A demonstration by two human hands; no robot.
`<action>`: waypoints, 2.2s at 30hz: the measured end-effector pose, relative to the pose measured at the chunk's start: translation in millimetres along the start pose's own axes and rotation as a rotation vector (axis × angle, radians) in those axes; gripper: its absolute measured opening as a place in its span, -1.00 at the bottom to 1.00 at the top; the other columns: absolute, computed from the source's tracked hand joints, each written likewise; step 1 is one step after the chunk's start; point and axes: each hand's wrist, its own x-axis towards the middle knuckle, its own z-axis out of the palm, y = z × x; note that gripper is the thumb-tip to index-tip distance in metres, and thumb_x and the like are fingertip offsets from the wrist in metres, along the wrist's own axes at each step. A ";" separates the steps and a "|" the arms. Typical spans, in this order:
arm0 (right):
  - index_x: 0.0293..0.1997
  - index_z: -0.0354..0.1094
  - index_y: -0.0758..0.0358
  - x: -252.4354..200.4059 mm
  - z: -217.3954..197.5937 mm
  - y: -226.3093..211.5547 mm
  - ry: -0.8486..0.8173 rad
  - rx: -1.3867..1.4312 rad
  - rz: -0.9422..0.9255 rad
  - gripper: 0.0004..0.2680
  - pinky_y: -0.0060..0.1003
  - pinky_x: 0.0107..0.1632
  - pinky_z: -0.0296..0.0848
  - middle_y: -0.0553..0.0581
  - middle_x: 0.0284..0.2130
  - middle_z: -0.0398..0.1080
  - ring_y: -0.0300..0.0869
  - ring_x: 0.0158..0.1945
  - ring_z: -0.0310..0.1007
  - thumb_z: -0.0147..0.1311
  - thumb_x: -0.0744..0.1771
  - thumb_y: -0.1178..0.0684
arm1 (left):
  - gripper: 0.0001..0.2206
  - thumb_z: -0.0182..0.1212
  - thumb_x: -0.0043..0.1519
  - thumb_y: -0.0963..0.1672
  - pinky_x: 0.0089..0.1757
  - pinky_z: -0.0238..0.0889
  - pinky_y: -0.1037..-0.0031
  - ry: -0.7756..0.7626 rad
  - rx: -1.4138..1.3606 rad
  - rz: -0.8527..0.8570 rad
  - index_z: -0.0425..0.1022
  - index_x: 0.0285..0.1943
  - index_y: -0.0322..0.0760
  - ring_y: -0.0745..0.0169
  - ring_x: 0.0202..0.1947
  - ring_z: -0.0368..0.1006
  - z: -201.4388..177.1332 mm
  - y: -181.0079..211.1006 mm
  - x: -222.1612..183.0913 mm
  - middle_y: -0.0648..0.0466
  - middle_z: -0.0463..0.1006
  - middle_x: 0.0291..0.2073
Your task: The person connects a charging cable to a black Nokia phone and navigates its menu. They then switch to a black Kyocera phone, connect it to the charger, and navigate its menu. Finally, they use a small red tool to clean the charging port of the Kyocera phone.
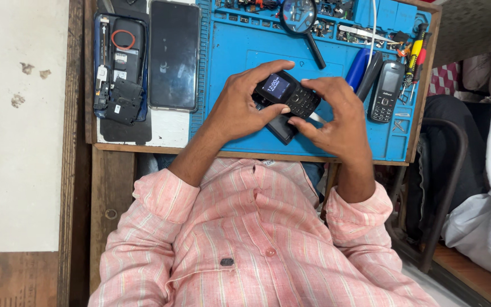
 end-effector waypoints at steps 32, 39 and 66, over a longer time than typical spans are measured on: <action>0.08 0.41 0.34 1.0 -12.1 -1.3 -0.047 0.063 -0.018 -0.83 -0.09 -0.03 0.38 0.24 -0.26 0.46 0.13 -0.13 0.46 -0.01 0.47 0.05 | -0.74 0.48 0.21 -0.09 -0.41 0.15 0.49 0.238 0.162 0.081 0.63 0.00 -0.28 0.36 -0.49 0.25 -1.4 12.8 -2.8 0.11 0.33 -0.45; -0.01 0.40 0.38 -1.1 -10.7 0.4 -0.058 0.136 0.124 -0.86 -0.20 -0.17 0.45 0.26 -0.29 0.45 -0.02 -0.24 0.52 0.03 0.45 0.10 | -0.77 0.31 0.35 -0.11 -0.16 0.47 0.52 0.184 -0.046 0.112 0.56 0.07 -0.40 0.28 -0.20 0.57 0.8 5.0 -2.0 -0.03 0.57 -0.20; 0.13 0.50 0.22 -10.4 -8.2 7.8 0.052 -0.179 -0.017 -0.58 0.04 0.44 0.19 0.08 -0.38 0.43 -0.06 -0.22 0.47 0.46 0.24 -0.15 | -0.70 0.16 0.43 -0.07 -0.36 0.46 0.61 0.370 -0.324 -0.219 0.58 0.00 -0.50 0.47 -0.42 0.53 5.8 -29.9 -0.5 0.08 0.63 -0.37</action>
